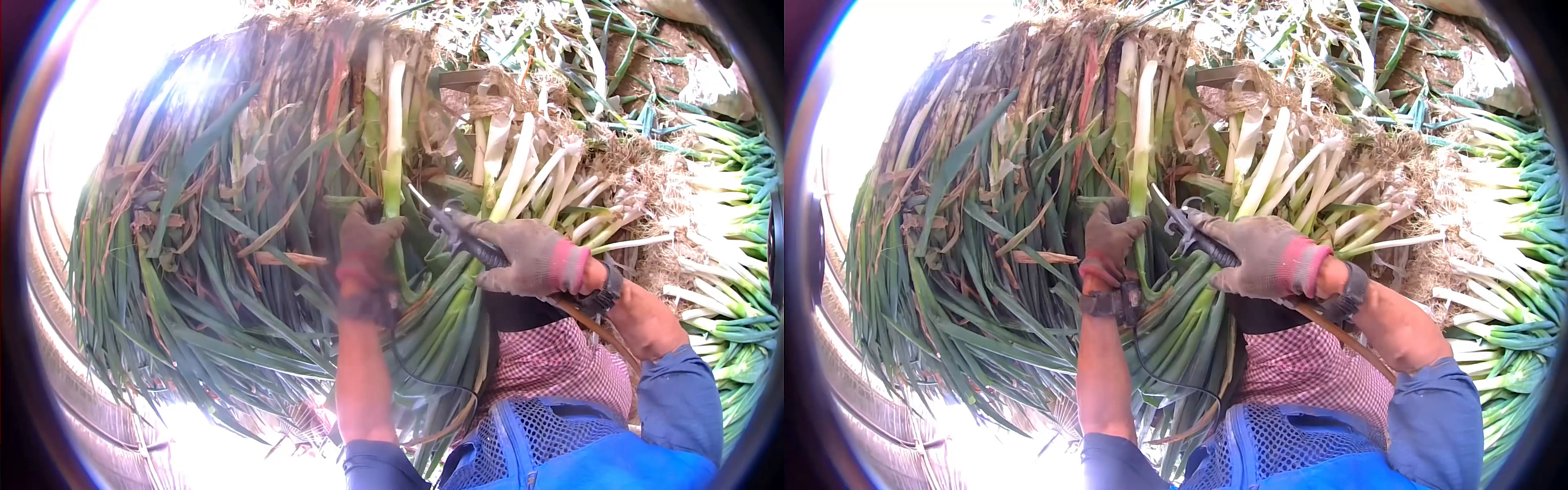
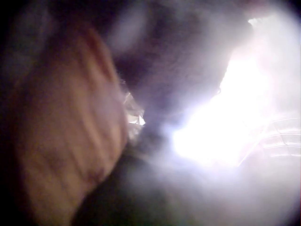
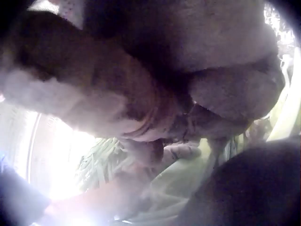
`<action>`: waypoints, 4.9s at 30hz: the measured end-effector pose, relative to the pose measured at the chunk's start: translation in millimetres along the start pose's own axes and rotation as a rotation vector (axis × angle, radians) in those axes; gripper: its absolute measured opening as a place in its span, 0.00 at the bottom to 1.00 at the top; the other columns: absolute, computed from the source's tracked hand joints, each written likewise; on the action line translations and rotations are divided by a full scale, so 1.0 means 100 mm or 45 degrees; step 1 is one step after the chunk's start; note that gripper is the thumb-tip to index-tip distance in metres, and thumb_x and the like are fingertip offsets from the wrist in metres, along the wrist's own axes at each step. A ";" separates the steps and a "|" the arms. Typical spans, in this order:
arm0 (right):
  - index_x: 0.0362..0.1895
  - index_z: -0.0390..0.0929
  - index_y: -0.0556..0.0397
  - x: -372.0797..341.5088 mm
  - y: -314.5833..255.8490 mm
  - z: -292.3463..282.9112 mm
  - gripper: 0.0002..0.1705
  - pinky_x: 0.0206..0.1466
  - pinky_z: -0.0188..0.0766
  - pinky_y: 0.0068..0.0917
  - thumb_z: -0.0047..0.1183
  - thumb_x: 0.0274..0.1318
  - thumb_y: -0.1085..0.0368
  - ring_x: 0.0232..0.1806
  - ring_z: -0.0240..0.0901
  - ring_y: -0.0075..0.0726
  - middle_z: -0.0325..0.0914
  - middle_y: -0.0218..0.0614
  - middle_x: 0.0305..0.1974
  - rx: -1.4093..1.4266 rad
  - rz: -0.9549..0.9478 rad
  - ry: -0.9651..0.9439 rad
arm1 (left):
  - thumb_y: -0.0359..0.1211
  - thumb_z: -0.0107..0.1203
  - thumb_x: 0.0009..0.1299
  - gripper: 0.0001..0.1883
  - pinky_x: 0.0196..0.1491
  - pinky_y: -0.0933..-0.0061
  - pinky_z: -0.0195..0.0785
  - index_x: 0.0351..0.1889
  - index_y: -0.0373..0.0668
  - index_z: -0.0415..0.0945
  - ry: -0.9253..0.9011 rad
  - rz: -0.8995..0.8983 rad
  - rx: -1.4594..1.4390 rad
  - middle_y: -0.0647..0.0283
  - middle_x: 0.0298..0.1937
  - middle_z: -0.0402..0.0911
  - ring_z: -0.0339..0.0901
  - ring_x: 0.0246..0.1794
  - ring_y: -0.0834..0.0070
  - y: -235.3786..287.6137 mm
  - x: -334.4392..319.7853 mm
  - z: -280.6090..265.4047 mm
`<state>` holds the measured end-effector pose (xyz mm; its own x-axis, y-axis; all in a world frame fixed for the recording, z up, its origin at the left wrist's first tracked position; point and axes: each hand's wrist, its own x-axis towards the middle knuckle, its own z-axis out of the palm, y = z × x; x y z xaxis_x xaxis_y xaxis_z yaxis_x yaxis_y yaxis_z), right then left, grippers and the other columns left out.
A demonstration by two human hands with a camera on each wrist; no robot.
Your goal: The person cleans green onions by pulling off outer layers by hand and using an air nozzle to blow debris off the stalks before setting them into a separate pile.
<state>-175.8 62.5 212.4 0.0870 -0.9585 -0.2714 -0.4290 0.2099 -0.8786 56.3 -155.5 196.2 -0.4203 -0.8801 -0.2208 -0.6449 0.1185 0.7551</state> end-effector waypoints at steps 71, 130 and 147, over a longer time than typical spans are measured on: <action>0.87 0.64 0.50 0.74 0.54 -0.12 0.56 0.70 0.74 0.33 0.73 0.56 0.50 0.61 0.83 0.41 0.85 0.50 0.63 0.294 -0.142 0.323 | 0.29 0.55 0.83 0.11 0.41 0.78 0.77 0.59 0.41 0.83 0.170 0.040 -0.476 0.65 0.48 0.87 0.82 0.41 0.83 0.13 -0.08 -0.98; 0.89 0.59 0.43 0.64 0.21 -0.16 0.55 0.65 0.80 0.48 0.69 0.59 0.50 0.56 0.87 0.61 0.88 0.55 0.53 -0.047 0.019 0.078 | 0.51 0.81 0.59 0.39 0.60 0.49 0.85 0.64 0.42 0.80 0.032 -0.135 1.390 0.46 0.61 0.88 0.90 0.57 0.47 0.25 0.63 0.36; 0.85 0.65 0.47 1.62 0.58 -0.61 0.52 0.69 0.78 0.48 0.67 0.60 0.45 0.64 0.84 0.62 0.85 0.56 0.63 -0.095 0.199 0.424 | 0.50 0.78 0.60 0.33 0.57 0.48 0.83 0.58 0.43 0.81 0.061 -0.016 1.434 0.49 0.58 0.87 0.89 0.56 0.47 0.23 -0.03 0.46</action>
<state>-241.3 -92.3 141.8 -0.2766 -0.9288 -0.2468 -0.4795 0.3559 -0.8021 13.0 -129.1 186.0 -0.4002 -0.8981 -0.1824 -0.8678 0.4354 -0.2394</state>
